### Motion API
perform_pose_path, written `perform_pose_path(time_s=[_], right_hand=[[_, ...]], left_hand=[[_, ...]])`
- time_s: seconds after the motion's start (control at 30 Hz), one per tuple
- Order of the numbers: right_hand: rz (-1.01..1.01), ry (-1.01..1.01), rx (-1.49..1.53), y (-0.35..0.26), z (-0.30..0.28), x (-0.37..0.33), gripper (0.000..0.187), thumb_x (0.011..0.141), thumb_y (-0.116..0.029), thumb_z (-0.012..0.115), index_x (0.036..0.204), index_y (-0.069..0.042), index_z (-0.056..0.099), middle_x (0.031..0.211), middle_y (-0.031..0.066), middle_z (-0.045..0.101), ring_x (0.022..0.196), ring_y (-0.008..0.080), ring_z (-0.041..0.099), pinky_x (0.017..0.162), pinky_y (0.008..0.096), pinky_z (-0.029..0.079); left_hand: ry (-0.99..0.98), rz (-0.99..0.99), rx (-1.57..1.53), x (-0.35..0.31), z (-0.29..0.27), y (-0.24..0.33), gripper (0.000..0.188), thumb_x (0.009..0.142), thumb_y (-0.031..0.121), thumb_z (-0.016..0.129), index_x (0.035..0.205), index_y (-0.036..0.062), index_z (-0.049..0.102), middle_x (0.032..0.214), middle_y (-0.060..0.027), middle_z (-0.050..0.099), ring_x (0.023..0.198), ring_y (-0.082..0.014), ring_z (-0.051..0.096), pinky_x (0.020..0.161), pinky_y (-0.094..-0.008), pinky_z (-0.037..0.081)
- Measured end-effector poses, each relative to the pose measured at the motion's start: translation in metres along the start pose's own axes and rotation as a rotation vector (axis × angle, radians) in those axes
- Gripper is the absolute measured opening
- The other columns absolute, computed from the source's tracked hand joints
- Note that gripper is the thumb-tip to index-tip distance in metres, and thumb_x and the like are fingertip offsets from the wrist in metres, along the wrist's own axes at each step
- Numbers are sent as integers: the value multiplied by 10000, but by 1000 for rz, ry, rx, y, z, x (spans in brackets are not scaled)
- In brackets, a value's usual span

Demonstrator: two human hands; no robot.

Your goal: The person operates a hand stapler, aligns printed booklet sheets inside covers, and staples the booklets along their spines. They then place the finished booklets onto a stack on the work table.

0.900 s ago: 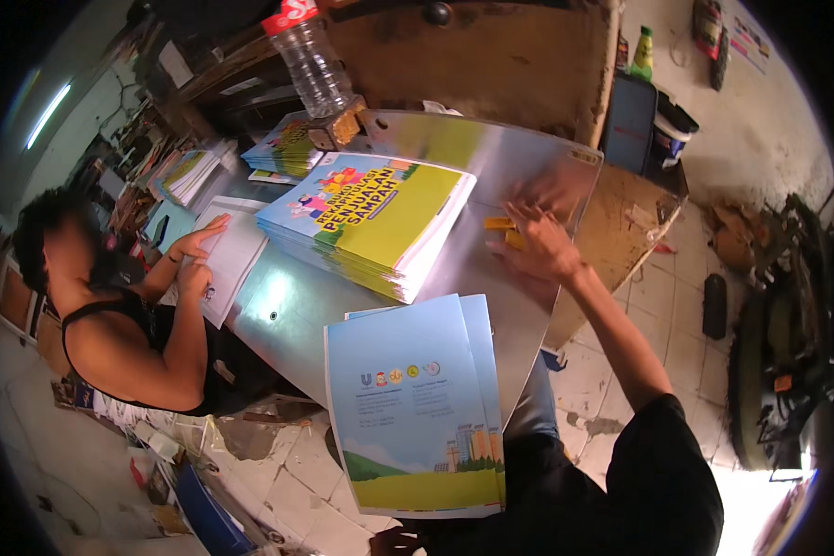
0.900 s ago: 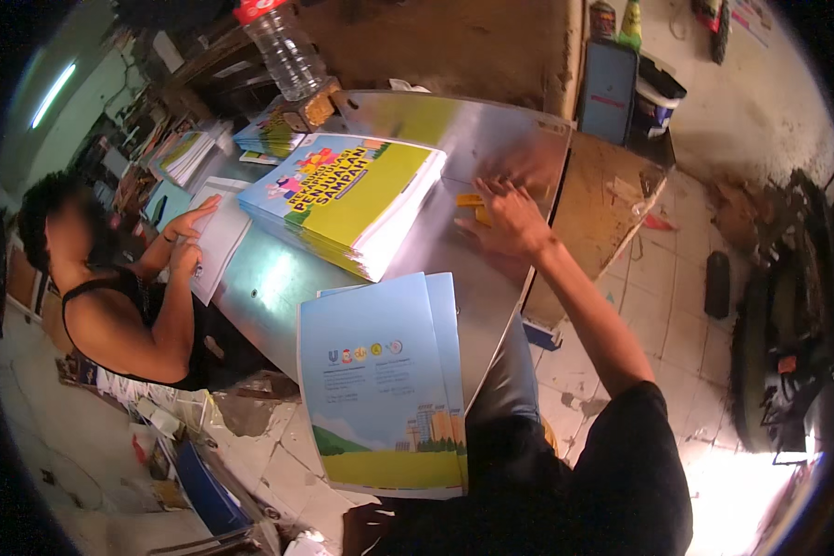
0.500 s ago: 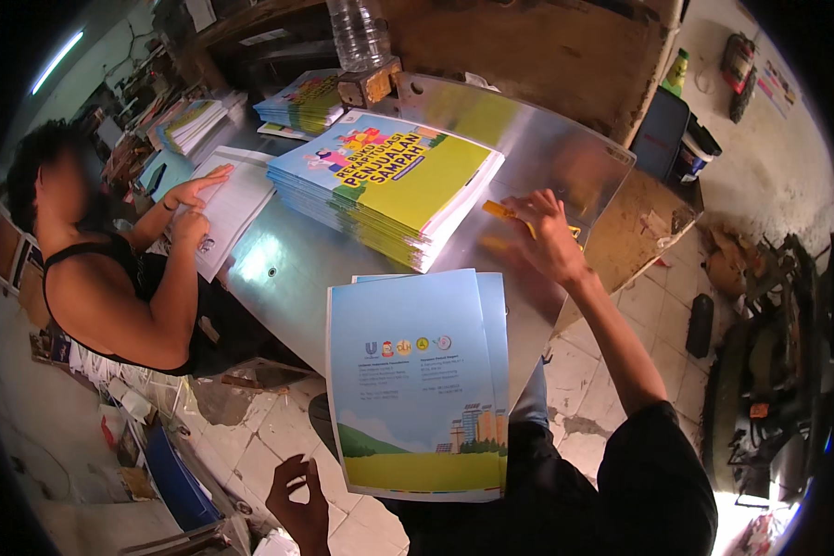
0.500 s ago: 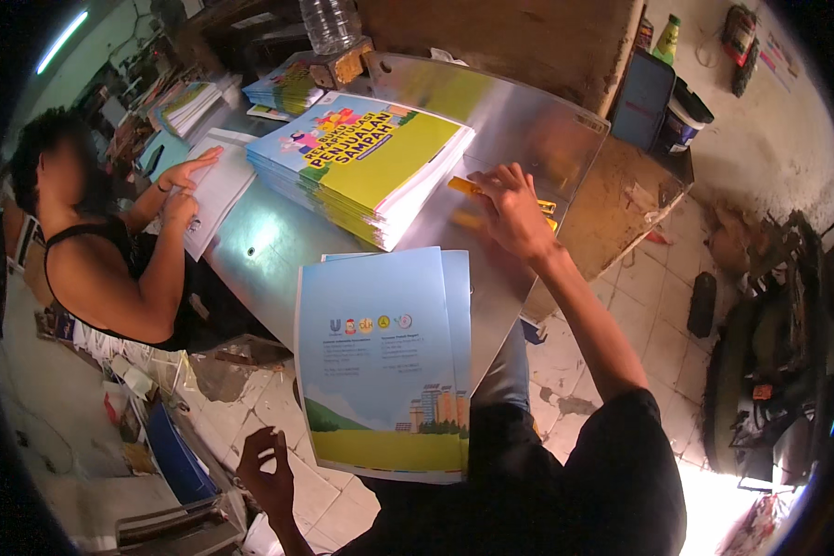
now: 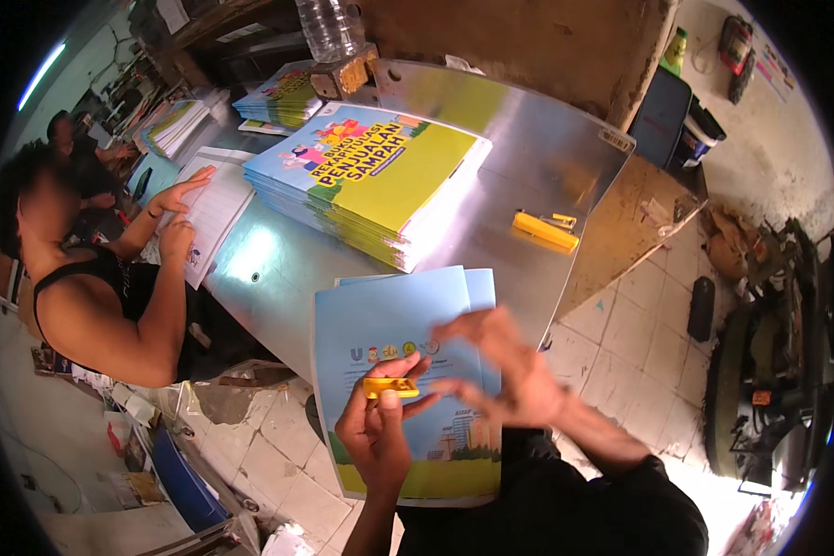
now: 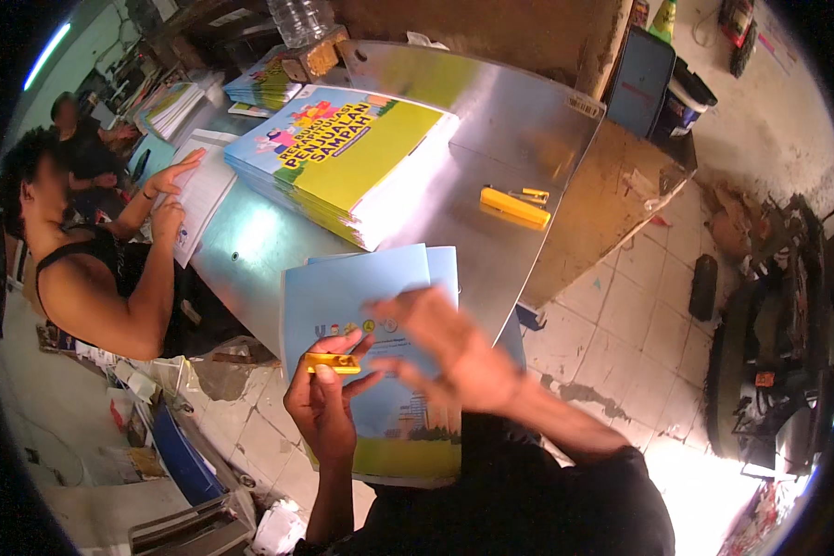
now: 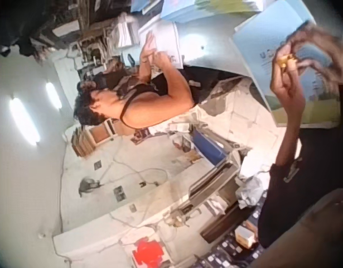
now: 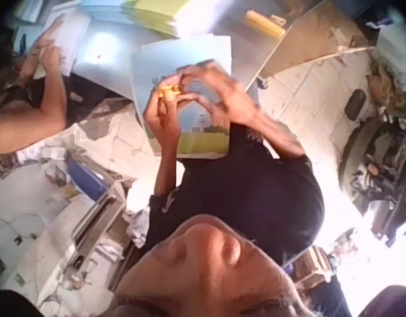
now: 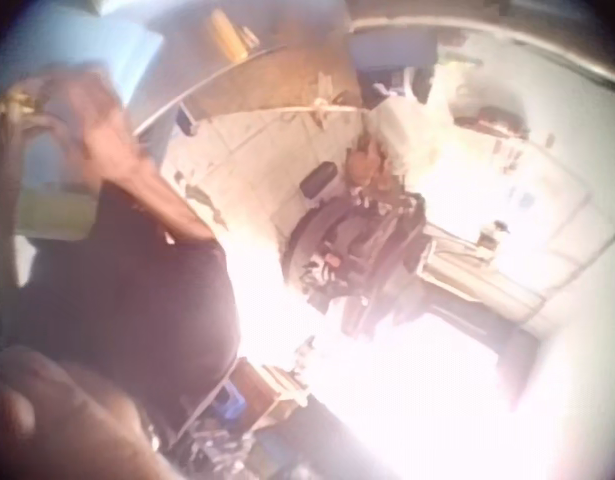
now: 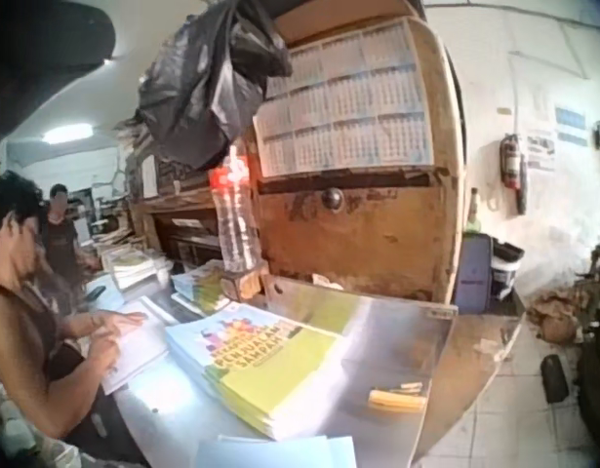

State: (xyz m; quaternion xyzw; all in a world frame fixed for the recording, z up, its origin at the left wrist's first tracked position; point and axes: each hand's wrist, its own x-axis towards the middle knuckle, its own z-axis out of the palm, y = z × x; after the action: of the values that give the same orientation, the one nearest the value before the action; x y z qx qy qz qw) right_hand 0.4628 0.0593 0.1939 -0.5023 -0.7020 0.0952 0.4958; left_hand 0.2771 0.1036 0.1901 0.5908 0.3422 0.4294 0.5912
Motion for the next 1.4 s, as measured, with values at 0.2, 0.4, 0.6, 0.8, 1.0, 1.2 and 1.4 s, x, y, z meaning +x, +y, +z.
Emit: perform_pose_path(time_s=[0.2,0.4,0.6,0.8,1.0,1.2,1.4], right_hand=[[371,218,-759,135,-85,-9,721,842,-212,807,1421,58,473,1274,237,624,1192,401,587,1081,489,422],[417,149,-507,156,-99,-18,768,796,-93,825,1460,-4,450,1228,188,644,1076,362,645,953,437,534],[197,202,-274,79,-71,0,814,717,24,821,1448,-49,470,1129,157,644,1044,338,619,935,431,530],[108,68,144,11,-24,16,720,691,103,825,1358,-22,584,1086,123,673,1012,264,649,885,374,555],[2,-35,337,-3,-5,14,792,701,37,862,1407,33,505,1097,151,696,1063,281,632,898,392,515],[-53,-146,450,-19,-1,17,890,741,60,832,1490,53,351,1183,183,655,1141,309,642,962,406,528],[-242,7,341,-19,6,15,919,749,82,823,1511,49,310,1221,231,651,1104,333,670,927,399,562]], left_hand=[[153,-20,-80,-9,-10,-13,340,1083,314,452,1247,16,451,1219,-252,652,1065,-340,699,859,-380,590],[137,-60,-6,-10,-10,-12,311,1056,257,532,1220,0,471,1214,-235,653,1058,-318,700,893,-370,573],[156,-1,75,-7,-18,-6,253,972,18,626,1194,-70,541,1212,-203,629,1078,-303,693,951,-383,555],[187,218,137,9,-18,20,314,871,-110,690,1172,-106,599,1138,-193,673,1089,-295,693,980,-380,549],[-64,361,287,22,-41,44,298,783,-58,806,1068,-34,719,1027,-161,739,989,-238,723,897,-346,564],[-230,329,210,19,-57,47,334,761,-87,819,1077,-36,722,1071,-175,721,1021,-234,704,917,-345,559],[-152,267,141,13,-52,48,342,770,-87,815,1097,-30,732,1055,-162,720,1006,-225,714,880,-327,582]])
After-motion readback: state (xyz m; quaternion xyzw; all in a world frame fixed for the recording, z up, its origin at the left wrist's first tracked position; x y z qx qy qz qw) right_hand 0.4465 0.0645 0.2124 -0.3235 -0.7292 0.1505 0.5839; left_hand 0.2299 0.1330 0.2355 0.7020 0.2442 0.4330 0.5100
